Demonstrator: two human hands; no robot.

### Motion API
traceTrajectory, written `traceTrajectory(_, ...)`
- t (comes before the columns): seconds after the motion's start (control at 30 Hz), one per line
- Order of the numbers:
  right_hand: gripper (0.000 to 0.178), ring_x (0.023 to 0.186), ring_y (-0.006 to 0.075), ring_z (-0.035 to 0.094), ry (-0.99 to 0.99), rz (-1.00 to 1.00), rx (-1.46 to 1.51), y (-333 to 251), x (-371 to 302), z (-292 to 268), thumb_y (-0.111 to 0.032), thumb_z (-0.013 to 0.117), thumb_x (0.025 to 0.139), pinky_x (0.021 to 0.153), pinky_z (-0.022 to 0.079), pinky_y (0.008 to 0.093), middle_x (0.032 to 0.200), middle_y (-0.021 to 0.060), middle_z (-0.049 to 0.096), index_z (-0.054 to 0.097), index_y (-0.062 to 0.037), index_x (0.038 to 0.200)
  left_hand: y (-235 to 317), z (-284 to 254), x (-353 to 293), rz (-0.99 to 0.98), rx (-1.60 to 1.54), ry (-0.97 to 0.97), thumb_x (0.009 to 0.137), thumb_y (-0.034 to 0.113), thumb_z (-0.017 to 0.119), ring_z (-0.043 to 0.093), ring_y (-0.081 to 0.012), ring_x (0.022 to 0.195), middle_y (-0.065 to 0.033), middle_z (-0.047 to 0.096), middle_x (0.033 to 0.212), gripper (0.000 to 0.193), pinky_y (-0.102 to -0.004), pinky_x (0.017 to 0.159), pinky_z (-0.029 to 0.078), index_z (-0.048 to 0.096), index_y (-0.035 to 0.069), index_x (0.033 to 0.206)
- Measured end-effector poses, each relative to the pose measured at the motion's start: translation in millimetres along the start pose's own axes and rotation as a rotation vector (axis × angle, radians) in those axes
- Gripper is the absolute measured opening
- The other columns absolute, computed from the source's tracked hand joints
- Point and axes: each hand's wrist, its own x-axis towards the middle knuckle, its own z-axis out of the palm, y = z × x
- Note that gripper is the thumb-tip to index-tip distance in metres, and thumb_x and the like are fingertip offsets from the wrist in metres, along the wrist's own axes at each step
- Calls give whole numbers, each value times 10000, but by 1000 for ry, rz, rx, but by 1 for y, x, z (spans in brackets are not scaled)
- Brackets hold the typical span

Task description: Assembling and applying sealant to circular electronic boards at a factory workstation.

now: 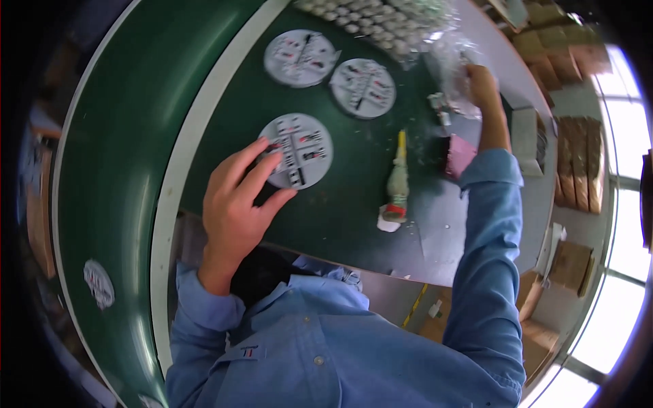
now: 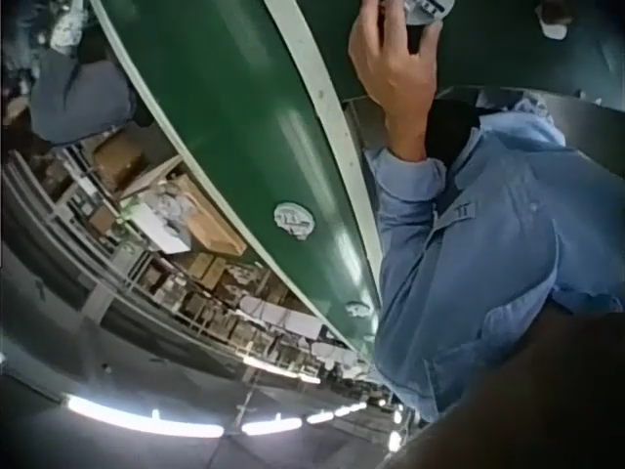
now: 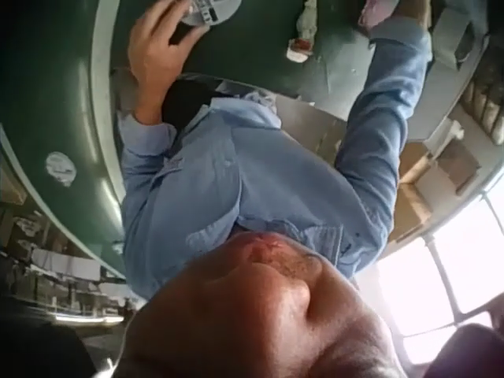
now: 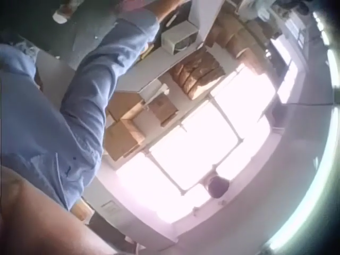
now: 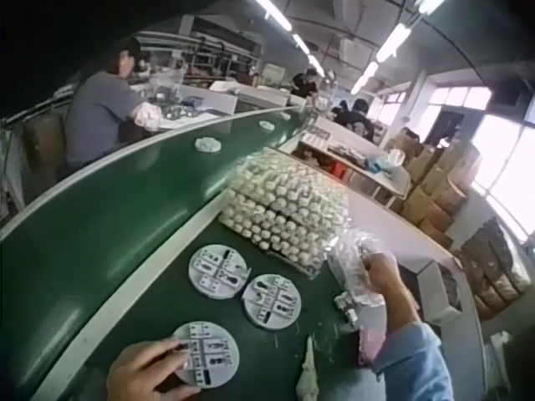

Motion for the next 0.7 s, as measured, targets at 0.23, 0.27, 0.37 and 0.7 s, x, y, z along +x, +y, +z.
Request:
traceTrajectory(0.23,276,928,380,743,227,-326,243,95,10,44,-235,652,951,872,551,463,994,232,769,789,-59,1114,-2,9,-1,-2,-15,24,699,173,953,688,-307,1166,-93,710,1343,671,-428,986,544,712,84,1319)
traceTrajectory(0.27,285,931,366,746,143,-279,227,71,4,34,-240,655,962,877,553,451,1014,230,772,789,-55,1134,0,9,-3,-25,-22,31,698,175,953,689,-306,1163,-91,713,1338,697,-427,987,543,697,82,1339)
traceTrajectory(0.37,305,937,339,753,-22,-185,164,21,-12,-3,-249,662,983,887,555,427,1055,226,779,789,-47,1174,-2,6,-5,-39,-26,52,696,179,953,690,-303,1160,-87,716,1332,742,-423,987,542,671,79,1375)
traceTrajectory(0.7,312,1011,106,701,43,122,985,-174,-156,-65,-13,774,965,887,564,267,1116,58,769,761,-10,1276,-3,7,-4,-11,7,48,695,181,949,690,-289,1156,-70,708,1351,718,-411,983,544,681,93,1356)
